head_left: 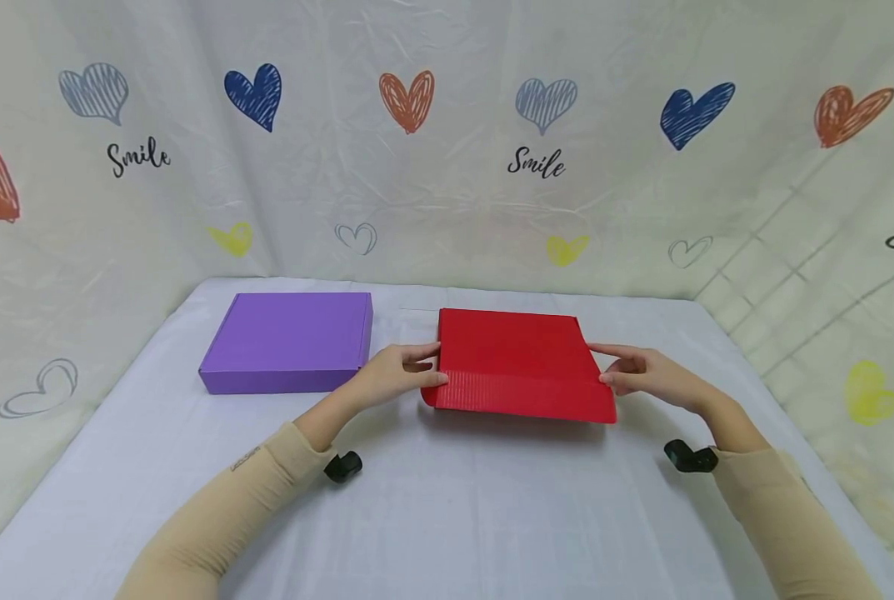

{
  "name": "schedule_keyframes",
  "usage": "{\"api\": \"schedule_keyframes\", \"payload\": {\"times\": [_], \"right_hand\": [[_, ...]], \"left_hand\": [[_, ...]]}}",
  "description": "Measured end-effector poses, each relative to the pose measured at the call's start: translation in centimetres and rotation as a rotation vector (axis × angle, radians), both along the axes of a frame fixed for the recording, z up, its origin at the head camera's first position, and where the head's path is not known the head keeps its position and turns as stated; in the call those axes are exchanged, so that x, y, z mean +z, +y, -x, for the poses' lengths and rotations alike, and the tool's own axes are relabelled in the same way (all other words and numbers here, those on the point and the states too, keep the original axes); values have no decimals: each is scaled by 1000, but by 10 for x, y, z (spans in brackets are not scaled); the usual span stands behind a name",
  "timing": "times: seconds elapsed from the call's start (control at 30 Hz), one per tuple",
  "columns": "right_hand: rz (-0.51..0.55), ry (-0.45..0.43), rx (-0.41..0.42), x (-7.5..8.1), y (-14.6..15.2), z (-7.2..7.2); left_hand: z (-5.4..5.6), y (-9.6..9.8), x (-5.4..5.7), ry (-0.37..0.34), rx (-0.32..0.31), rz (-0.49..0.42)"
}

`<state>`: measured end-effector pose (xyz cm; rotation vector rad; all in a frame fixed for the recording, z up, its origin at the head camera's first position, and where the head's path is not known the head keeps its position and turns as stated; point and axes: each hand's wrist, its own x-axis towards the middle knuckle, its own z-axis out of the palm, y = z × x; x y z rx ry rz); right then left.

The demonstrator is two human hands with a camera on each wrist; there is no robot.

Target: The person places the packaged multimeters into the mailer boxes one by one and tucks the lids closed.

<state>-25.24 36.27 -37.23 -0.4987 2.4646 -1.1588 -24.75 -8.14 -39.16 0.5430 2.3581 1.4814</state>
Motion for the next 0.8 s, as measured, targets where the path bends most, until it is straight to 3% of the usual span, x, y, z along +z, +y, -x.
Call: {"api": "schedule_keyframes", "payload": {"times": [0.5, 0.8], "right_hand": [[-22, -58, 0, 1, -2, -4], [15, -52, 0, -2, -1, -7]], "left_hand": [[-6, 4, -4, -20, 41, 31], [-7, 4, -3, -5, 25, 54]]}}
